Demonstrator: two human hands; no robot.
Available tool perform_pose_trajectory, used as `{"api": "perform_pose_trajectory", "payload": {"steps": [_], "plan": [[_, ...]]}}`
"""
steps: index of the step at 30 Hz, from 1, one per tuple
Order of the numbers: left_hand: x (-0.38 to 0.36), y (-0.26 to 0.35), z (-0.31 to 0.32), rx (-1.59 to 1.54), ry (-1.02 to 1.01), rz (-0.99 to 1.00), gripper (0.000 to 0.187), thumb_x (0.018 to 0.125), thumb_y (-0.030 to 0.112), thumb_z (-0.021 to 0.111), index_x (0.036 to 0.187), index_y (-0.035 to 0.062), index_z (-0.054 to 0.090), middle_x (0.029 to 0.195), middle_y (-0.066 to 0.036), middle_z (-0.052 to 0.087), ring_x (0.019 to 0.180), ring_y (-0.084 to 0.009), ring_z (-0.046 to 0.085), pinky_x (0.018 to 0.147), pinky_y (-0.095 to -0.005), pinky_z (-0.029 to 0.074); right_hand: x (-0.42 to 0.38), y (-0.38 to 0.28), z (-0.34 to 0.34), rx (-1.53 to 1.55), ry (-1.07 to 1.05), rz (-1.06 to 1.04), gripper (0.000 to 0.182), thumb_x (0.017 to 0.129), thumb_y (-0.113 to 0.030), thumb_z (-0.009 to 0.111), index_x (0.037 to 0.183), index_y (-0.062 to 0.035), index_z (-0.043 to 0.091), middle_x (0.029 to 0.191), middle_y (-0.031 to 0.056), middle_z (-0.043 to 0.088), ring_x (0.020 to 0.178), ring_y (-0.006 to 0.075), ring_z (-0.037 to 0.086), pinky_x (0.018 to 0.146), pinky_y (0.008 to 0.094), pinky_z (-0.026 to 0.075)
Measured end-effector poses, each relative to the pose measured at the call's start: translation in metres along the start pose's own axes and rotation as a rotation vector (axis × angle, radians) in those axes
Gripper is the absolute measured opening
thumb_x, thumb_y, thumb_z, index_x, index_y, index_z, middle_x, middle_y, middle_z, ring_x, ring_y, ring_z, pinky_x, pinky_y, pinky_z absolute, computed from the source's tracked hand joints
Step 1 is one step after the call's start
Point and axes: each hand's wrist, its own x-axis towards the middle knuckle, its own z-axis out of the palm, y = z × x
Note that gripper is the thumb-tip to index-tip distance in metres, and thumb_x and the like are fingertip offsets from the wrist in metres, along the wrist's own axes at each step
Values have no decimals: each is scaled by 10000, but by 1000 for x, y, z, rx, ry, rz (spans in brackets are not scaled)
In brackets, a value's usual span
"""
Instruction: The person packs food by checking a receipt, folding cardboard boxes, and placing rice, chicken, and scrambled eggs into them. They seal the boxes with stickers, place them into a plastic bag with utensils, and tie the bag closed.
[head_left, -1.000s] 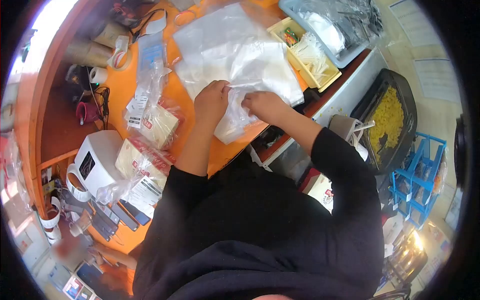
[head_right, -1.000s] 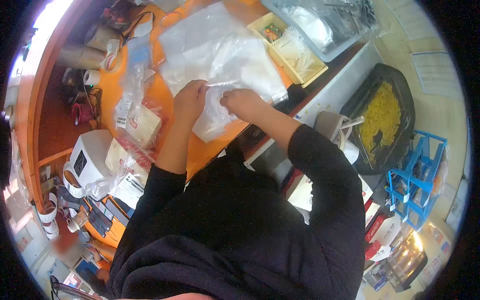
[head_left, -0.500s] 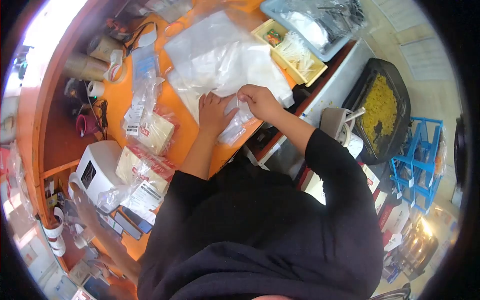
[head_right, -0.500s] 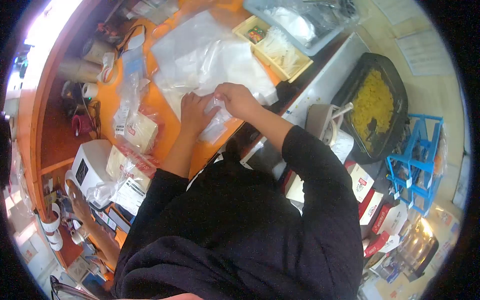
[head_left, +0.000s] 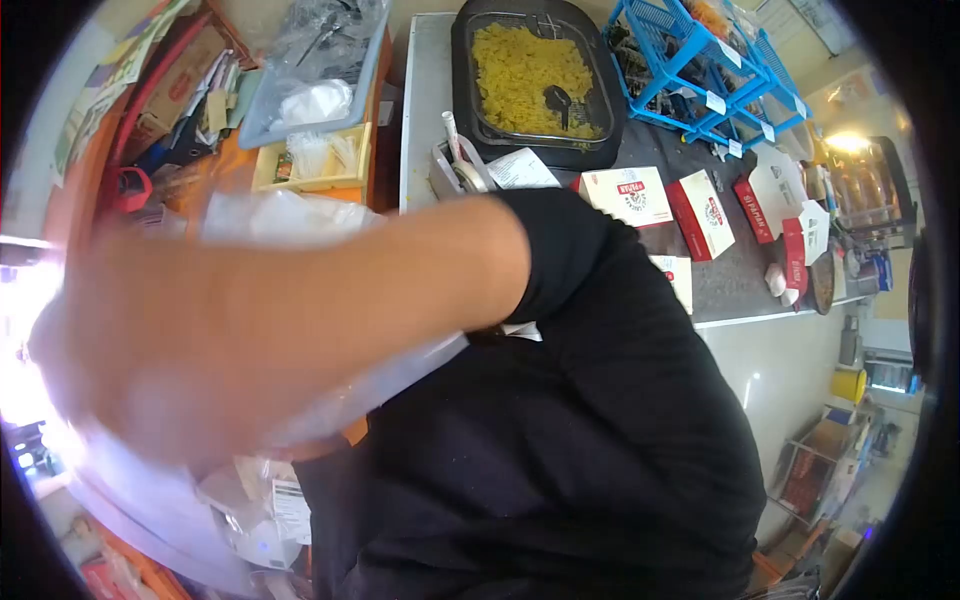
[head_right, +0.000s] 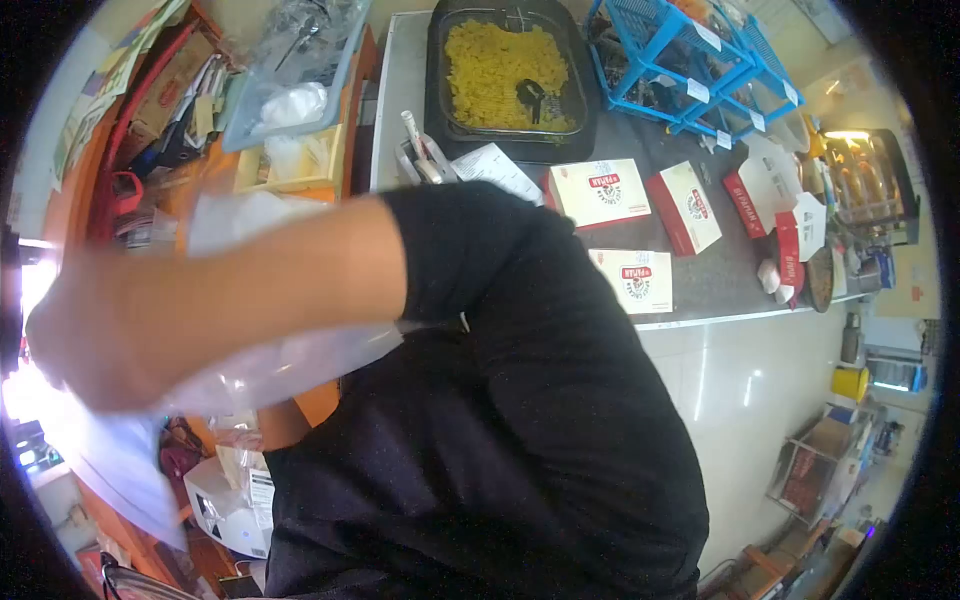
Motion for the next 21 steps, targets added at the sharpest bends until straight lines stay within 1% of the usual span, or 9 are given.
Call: {"api": "perform_pose_trajectory", "payload": {"steps": [2,5,6,7,8,11,15,17,21], "plan": [[4,21,-15,-150,39,-60,532,823,462,595,1261,162,576,1178,-118,625,1110,-293,547,991,-543,342,0,26,-16,-197,69,70,102,704,-176,595,685,-107,668,707,87,651,672,269,643,604,387,514],[0,51,-39,-534,100,-201,533,839,479,572,1256,148,576,1182,-119,623,1095,-286,556,977,-544,358,-8,61,-77,-472,-249,477,223,930,-185,547,1016,11,610,1005,187,623,938,234,596,830,361,485],[-3,63,-51,-738,117,-236,534,844,485,565,1255,144,576,1183,-120,623,1090,-283,559,972,-545,364,-30,99,-94,-305,66,344,195,938,-175,516,960,-2,604,881,147,617,835,230,587,779,361,494],[-9,77,-62,-956,128,-256,535,849,490,557,1253,139,576,1184,-120,622,1085,-281,562,968,-545,369,-29,67,-135,-217,-82,647,191,952,-181,488,938,-31,604,830,101,608,771,204,578,723,326,501],[-15,93,-72,-1151,132,-272,537,855,496,550,1252,135,576,1185,-121,621,1080,-279,564,963,-545,375,-66,120,-169,-271,-257,421,180,954,-185,481,935,-55,604,811,70,594,761,156,568,654,296,481],[-43,139,-89,-1567,74,-303,545,871,513,527,1247,121,576,1189,-122,619,1065,-271,573,949,-547,391,-91,83,-219,180,82,1184,196,913,-275,561,874,-110,660,581,-20,509,408,101,449,367,271,357],[-91,200,-78,-1963,-128,-335,561,892,535,496,1241,103,576,1194,-124,617,1044,-262,584,930,-548,412,-174,116,-224,-52,232,1081,264,932,-311,533,811,-82,585,591,-15,470,439,92,413,379,280,300],[-118,220,-70,-2083,-217,-341,571,902,546,481,1237,94,576,1197,-124,615,1034,-257,590,920,-549,423,-177,70,-233,71,171,1294,233,926,-301,544,823,-99,600,619,-29,457,464,78,399,384,258,293],[-158,238,-61,-2234,-509,-244,594,924,568,451,1231,76,576,1202,-126,613,1014,-247,601,901,-551,444,-244,73,-250,258,160,1223,203,991,-252,485,892,-120,603,610,-93,386,475,26,325,406,225,245]]}}
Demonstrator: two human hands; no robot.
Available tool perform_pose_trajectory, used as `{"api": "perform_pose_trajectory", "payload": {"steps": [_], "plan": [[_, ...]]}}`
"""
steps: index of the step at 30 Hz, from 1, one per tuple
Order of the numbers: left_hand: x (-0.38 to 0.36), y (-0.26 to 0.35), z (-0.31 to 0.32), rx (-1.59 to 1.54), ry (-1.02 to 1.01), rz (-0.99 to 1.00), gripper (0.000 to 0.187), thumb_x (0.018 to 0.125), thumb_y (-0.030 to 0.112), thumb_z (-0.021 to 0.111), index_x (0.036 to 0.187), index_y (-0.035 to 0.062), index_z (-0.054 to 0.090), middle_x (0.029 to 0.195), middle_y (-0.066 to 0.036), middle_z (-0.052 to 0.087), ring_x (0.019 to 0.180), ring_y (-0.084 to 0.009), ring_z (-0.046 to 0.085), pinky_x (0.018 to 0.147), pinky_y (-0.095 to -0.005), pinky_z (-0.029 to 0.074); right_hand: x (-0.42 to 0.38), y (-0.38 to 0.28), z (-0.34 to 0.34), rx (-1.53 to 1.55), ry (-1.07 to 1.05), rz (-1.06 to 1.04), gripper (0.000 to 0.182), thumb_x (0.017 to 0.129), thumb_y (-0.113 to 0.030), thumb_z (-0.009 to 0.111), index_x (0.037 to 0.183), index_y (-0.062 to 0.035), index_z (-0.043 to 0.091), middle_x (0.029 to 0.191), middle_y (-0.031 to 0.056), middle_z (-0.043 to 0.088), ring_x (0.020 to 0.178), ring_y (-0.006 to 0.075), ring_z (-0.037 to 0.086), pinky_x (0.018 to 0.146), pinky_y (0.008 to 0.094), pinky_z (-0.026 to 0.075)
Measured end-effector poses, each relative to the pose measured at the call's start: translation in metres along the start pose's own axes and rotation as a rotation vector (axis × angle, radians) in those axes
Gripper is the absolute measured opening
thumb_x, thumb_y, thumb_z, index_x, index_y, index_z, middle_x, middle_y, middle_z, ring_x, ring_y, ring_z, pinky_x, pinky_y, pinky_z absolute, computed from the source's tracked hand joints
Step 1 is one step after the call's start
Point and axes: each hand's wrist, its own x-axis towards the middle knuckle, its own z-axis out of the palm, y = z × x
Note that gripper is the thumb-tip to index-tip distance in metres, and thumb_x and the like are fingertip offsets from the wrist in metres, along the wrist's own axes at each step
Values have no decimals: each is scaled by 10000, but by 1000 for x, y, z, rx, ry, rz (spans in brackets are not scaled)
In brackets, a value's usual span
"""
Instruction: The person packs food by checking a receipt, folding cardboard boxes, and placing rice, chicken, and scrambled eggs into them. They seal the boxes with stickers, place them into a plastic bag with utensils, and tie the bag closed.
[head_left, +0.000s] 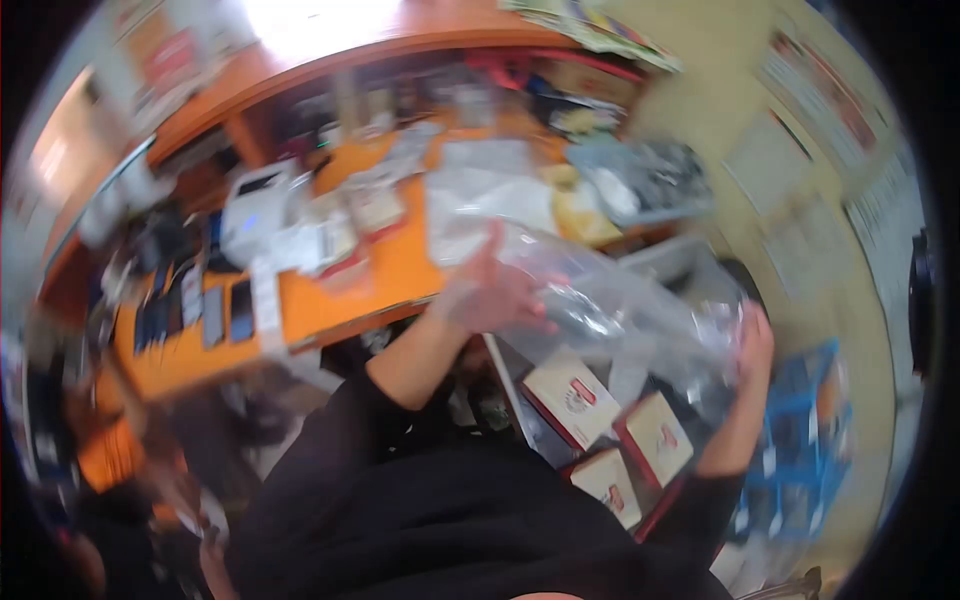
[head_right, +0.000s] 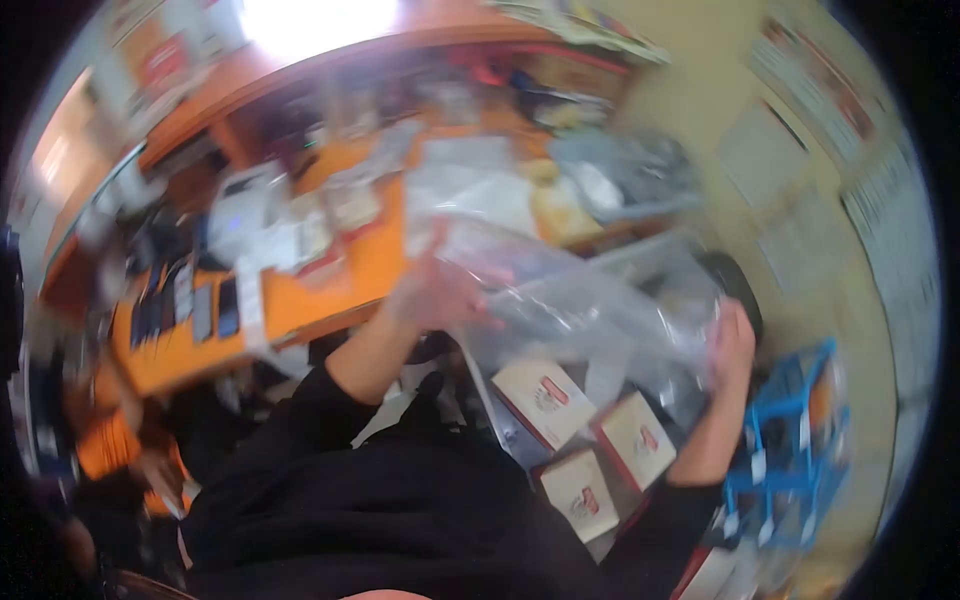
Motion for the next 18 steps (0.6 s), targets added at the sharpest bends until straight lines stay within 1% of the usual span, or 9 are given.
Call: {"api": "perform_pose_trajectory", "payload": {"steps": [2,4,6,8,9,13,16,17,18], "plan": [[-1,-23,-9,229,-15,5,607,934,579,435,1228,66,576,1204,-127,612,1003,-242,607,892,-552,455,-17,17,-24,37,-212,62,218,993,-274,493,851,-124,564,584,-88,357,464,18,319,397,208,220],[-10,-62,-27,714,117,189,635,934,589,428,1227,43,568,1200,-129,610,1014,-242,606,882,-520,473,-40,16,-30,-39,-289,213,236,990,-307,507,841,-129,549,559,-77,363,451,23,314,397,207,217],[-18,-91,-31,728,84,201,625,927,586,450,1212,45,579,1122,-111,628,1013,-233,607,862,-484,494,-41,46,-40,1,-301,191,245,982,-330,523,847,-128,549,545,-75,364,435,25,304,392,205,205],[-33,-111,-21,158,290,3,615,912,586,492,1188,46,595,1024,-95,646,1005,-214,613,837,-450,513,-44,55,-48,8,-370,190,252,977,-344,533,853,-126,549,533,-75,364,421,25,294,385,203,194],[-31,-119,-32,-115,297,-51,640,891,611,514,1185,49,599,907,-85,630,895,-211,635,792,-417,537,-48,50,-49,-3,-439,201,252,976,-346,536,855,-125,550,528,-77,362,415,24,290,381,203,189],[-19,-140,-73,68,443,-247,618,892,601,520,1122,36,623,791,-79,595,675,-220,594,707,-419,560,-68,24,-48,34,-658,197,228,980,-319,536,862,-125,551,514,-85,366,401,15,281,371,201,173],[-19,-163,-87,214,267,-49,514,925,493,534,1133,30,617,803,-76,584,684,-213,581,713,-407,565,-68,32,-56,91,-594,203,194,979,-283,542,882,-116,556,566,-72,438,437,16,347,392,189,225],[-21,-165,-89,250,439,-32,384,965,333,512,1174,24,600,923,-100,622,815,-234,629,766,-420,566,-61,41,-61,121,-518,206,179,977,-269,547,906,-106,566,599,-61,477,468,27,397,416,185,278],[-23,-168,-93,194,426,32,368,967,302,515,1180,12,593,974,-113,625,874,-242,632,786,-416,563,-59,48,-63,150,-440,211,167,975,-255,552,931,-95,575,633,-50,515,498,37,448,440,181,331]]}}
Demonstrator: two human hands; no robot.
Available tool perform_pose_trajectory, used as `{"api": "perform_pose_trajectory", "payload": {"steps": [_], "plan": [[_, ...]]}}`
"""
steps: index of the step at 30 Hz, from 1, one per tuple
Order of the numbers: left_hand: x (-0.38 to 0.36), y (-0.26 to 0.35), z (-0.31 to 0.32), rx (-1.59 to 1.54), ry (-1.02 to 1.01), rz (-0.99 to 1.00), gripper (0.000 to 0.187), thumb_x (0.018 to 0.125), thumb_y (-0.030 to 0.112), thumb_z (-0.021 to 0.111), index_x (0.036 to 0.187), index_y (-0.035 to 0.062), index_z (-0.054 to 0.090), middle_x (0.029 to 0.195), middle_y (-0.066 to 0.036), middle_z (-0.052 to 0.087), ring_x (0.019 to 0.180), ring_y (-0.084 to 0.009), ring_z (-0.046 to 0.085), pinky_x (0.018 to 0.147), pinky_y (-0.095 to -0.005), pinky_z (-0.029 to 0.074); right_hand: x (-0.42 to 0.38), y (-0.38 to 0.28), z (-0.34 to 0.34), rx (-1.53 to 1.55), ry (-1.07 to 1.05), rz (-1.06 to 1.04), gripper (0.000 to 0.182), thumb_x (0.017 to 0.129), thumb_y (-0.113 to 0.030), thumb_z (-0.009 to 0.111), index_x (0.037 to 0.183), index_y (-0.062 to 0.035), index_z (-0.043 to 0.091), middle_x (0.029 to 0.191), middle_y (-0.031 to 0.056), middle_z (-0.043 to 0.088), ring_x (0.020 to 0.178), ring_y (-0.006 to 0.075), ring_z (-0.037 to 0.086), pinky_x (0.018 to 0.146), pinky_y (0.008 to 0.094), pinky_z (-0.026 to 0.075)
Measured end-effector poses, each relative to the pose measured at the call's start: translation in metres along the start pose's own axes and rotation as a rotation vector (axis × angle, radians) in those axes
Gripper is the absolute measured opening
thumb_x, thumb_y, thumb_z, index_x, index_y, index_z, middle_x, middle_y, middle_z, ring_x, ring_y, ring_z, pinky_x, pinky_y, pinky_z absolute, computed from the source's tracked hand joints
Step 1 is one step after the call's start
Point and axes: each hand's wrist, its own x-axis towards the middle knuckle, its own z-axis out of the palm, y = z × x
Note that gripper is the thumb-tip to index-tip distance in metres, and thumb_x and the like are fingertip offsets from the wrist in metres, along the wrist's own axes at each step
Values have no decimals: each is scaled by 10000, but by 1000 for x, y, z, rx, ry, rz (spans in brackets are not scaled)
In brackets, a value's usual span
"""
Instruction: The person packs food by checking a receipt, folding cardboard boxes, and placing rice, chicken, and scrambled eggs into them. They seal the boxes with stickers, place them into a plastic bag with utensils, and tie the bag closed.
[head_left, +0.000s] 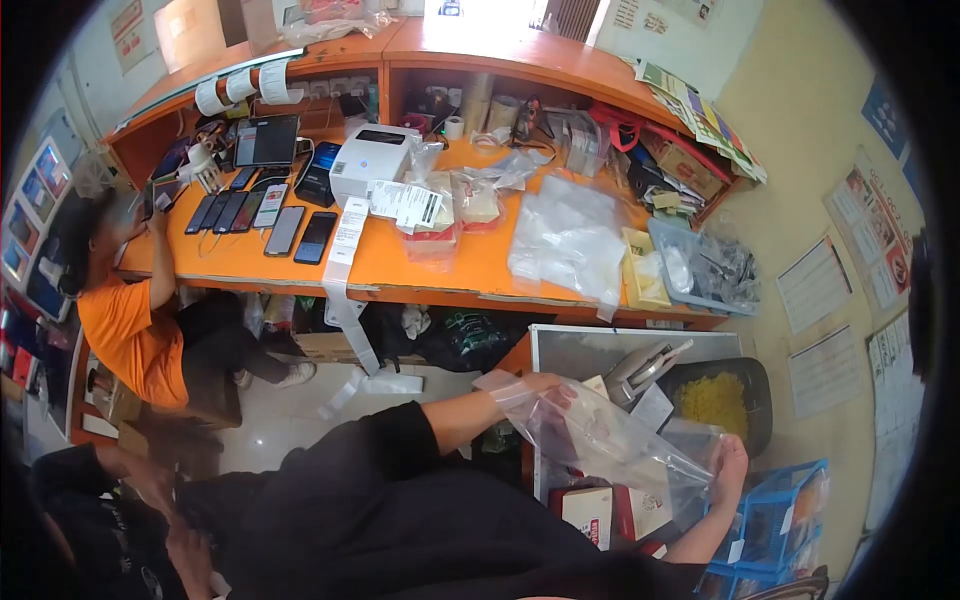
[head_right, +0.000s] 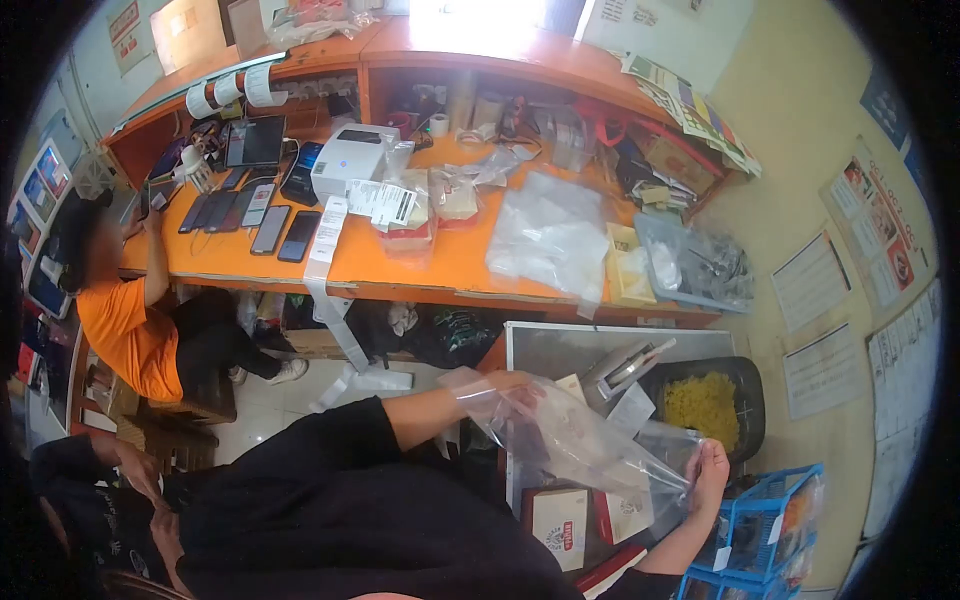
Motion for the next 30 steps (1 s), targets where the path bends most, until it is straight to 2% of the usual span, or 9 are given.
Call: {"api": "perform_pose_trajectory", "payload": {"steps": [3,6,8,10,12,16,19,25,30], "plan": [[-9,-20,-9,-159,-25,133,334,968,225,536,1188,-23,576,1104,-146,627,1028,-261,628,836,-398,555,2,22,0,-932,558,-518,114,951,-134,569,1034,-63,604,892,0,605,749,56,538,646,191,434],[-25,-40,-7,-198,10,216,340,949,208,581,1165,-54,574,1133,-154,628,1065,-254,623,842,-364,552,-33,-14,75,-386,255,-310,165,936,-145,592,1057,-40,628,889,13,645,840,117,598,771,276,479],[-41,-45,9,-164,118,237,370,934,241,616,1136,-67,584,1079,-141,646,991,-229,649,815,-337,556,-52,-10,124,-428,18,-343,120,922,-102,586,982,-24,655,876,33,660,782,114,599,726,267,484],[-56,-45,19,137,237,146,298,952,255,596,1081,-10,635,958,-75,665,855,-137,646,715,-247,506,-67,7,166,-382,-134,-38,117,905,-79,595,965,-6,663,851,52,674,742,121,612,700,262,488],[-80,-23,42,502,434,-32,291,948,277,603,1052,10,657,932,-60,669,821,-124,643,649,-218,469,-74,40,195,-275,-284,-62,138,902,-117,630,973,-1,653,806,49,679,715,106,620,634,229,466],[-88,-44,31,-36,150,116,250,946,160,588,1127,-11,612,991,-113,671,912,-199,671,813,-309,556,-79,79,217,-321,-376,47,141,890,-70,620,997,14,658,827,58,678,750,116,633,693,247,493],[-111,-48,37,-121,-4,147,261,950,151,576,1152,-13,601,1008,-109,673,985,-212,660,852,-310,550,-85,79,223,-273,-389,68,147,900,-72,610,1007,20,652,849,65,682,764,119,635,704,249,496],[-132,-47,7,166,193,152,342,941,173,596,1221,-20,561,1162,-109,628,1031,-213,636,890,-295,524,-91,54,249,-190,-511,87,168,918,-94,600,1025,28,643,855,57,677,784,114,628,709,242,483],[-158,-22,14,-178,-131,169,392,929,140,616,1268,-34,525,1082,-123,637,1007,-197,633,844,-278,522,-83,51,270,-249,-509,56,134,919,-73,597,1014,10,642,855,27,651,746,94,586,702,225,469]]}}
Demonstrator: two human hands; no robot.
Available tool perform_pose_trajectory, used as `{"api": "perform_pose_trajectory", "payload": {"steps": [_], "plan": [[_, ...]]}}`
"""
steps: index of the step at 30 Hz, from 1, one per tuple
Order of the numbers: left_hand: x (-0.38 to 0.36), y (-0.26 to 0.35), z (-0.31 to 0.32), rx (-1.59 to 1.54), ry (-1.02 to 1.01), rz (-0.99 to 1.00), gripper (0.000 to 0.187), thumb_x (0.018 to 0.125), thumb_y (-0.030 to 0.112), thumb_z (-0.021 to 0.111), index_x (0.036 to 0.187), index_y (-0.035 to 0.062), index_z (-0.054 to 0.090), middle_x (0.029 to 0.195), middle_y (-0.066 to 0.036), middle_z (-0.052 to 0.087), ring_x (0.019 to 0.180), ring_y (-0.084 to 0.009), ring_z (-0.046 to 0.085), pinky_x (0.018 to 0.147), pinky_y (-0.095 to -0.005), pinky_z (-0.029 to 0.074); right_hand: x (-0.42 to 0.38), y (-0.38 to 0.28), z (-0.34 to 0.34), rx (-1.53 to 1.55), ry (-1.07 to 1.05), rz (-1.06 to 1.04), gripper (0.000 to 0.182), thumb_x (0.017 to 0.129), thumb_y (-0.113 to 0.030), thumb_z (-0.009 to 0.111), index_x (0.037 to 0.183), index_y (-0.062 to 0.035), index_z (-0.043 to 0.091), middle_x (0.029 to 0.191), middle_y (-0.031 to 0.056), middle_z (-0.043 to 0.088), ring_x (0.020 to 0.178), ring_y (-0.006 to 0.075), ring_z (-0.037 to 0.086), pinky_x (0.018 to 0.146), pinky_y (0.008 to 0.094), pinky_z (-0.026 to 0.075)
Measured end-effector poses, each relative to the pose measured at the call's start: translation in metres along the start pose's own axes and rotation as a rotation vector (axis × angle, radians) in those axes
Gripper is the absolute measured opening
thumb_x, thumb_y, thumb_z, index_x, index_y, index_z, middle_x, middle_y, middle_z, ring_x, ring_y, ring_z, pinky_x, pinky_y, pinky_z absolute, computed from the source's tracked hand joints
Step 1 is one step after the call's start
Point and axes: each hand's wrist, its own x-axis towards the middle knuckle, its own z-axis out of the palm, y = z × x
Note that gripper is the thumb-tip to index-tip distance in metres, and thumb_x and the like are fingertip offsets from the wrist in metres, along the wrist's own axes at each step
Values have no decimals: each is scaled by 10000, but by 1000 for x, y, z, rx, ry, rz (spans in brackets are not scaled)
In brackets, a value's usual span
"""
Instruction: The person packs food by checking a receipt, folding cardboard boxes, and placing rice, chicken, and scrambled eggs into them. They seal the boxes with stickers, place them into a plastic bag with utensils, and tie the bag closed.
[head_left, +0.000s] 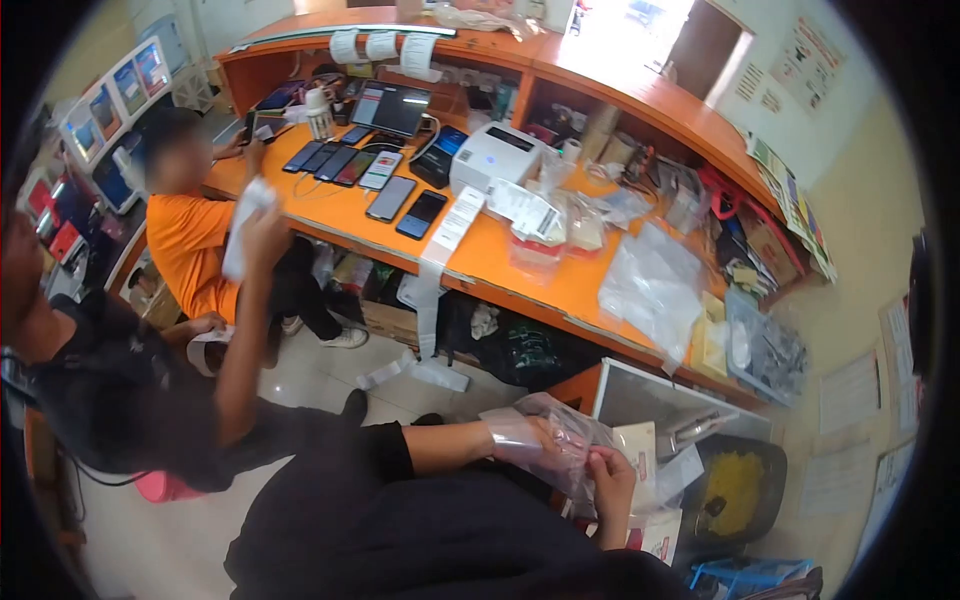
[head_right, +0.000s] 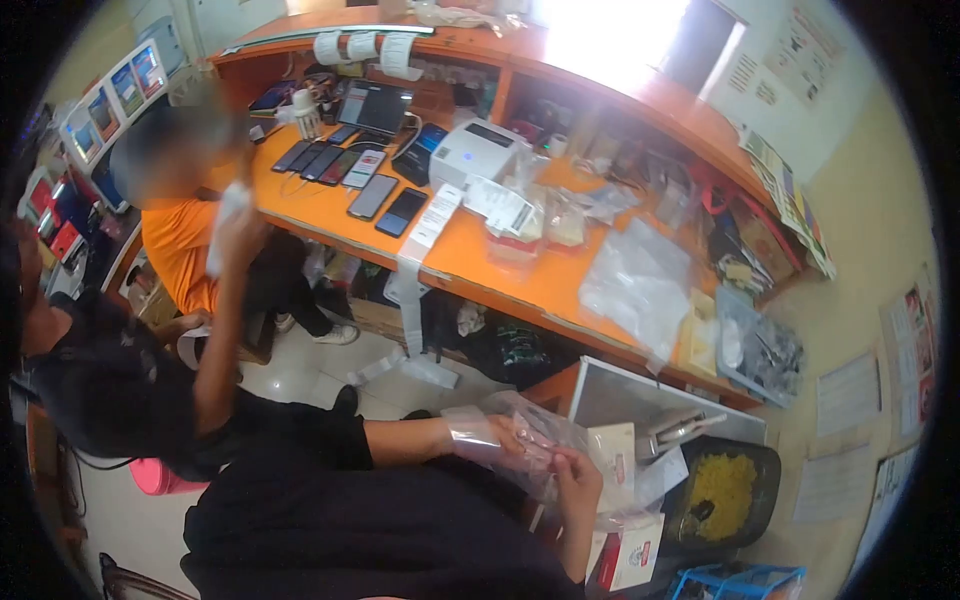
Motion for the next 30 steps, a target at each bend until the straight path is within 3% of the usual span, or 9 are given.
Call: {"api": "perform_pose_trajectory", "payload": {"steps": [5,11,15,17,21,23,27,29,30], "plan": [[-17,17,-23,93,-42,80,397,916,180,628,1248,-18,541,1069,-126,666,954,-181,659,778,-289,537,21,-8,8,194,1,25,140,931,-93,578,997,18,634,825,51,655,730,112,604,681,240,477],[-31,34,-16,553,599,108,293,789,266,792,922,38,664,818,-31,647,711,-95,574,618,-243,451,41,-46,45,31,-140,-2,162,911,-113,612,1022,5,620,813,50,648,702,95,587,670,226,470],[-6,19,-41,630,379,503,310,760,303,816,802,43,653,719,20,590,672,-76,538,607,-242,446,43,-60,76,-277,-173,-70,239,803,-134,736,983,-39,612,851,63,643,760,108,591,663,235,459],[-9,24,-25,623,482,301,242,788,251,782,819,51,651,751,21,586,675,-81,525,597,-252,430,42,-58,82,-427,-156,-208,297,723,-129,797,917,-59,583,881,76,641,809,108,597,655,234,454],[1,10,-34,460,319,355,173,875,223,677,894,52,653,809,10,602,671,-80,521,564,-247,400,57,-43,84,127,-335,-36,275,721,-100,780,834,-62,531,751,38,591,722,93,559,625,236,428],[3,8,-41,675,293,523,173,882,224,649,909,53,656,820,-19,624,689,-113,554,586,-269,423,59,-37,85,280,-357,46,250,723,-53,744,804,-65,507,680,13,547,667,84,527,608,237,414],[-20,45,-56,1689,321,755,160,852,176,599,944,68,673,822,-118,670,722,-248,646,647,-378,485,58,-52,48,-423,-138,-381,146,718,65,550,754,-58,480,657,21,459,635,114,461,575,277,378],[-66,76,-58,1459,903,376,65,794,114,604,815,82,657,742,-154,635,685,-337,624,606,-425,467,63,-51,8,-660,137,-495,124,733,66,532,765,-35,466,654,76,426,636,166,470,589,305,389],[-77,81,-84,1310,1078,535,29,729,56,608,721,82,619,680,-148,618,688,-324,624,618,-416,473,68,-60,-13,-775,246,-769,162,699,102,419,766,-37,467,638,95,422,593,272,498,561,351,401]]}}
